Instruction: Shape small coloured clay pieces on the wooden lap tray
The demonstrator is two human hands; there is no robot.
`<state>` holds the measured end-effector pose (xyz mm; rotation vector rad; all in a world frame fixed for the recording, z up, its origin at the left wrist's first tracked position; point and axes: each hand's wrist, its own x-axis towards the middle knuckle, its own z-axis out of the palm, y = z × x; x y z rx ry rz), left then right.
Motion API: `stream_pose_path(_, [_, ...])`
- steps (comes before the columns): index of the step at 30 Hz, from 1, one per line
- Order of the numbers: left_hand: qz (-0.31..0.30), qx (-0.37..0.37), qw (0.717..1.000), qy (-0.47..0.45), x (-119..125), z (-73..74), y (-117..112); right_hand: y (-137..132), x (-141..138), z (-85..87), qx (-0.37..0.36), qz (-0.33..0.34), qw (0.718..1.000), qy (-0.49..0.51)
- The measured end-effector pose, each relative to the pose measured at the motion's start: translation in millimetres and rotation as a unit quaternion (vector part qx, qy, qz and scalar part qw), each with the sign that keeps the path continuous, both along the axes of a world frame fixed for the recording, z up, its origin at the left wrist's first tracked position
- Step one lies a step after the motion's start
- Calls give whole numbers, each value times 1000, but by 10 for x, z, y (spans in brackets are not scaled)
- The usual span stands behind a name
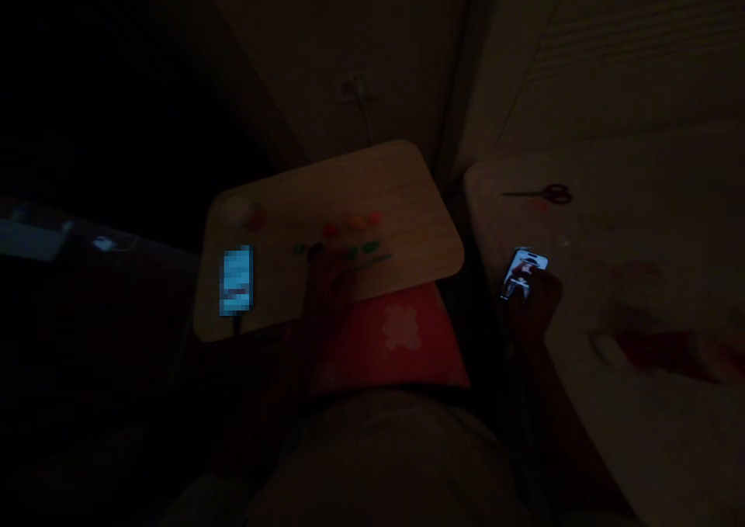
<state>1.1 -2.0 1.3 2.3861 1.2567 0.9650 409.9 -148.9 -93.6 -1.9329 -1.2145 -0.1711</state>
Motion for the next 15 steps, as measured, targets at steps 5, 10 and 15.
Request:
stream_pose_path(5, [-8,6,1000,-3,-4,-50,26,312,-680,478,39,73,997,-3])
stream_pose_path(10, [-12,-3,1000,8,-4,-25,23,647,-1311,875,20,260,965,10])
stream_pose_path(15, [-9,-11,1000,9,21,20,-13,946,-1613,974,-56,374,926,-13])
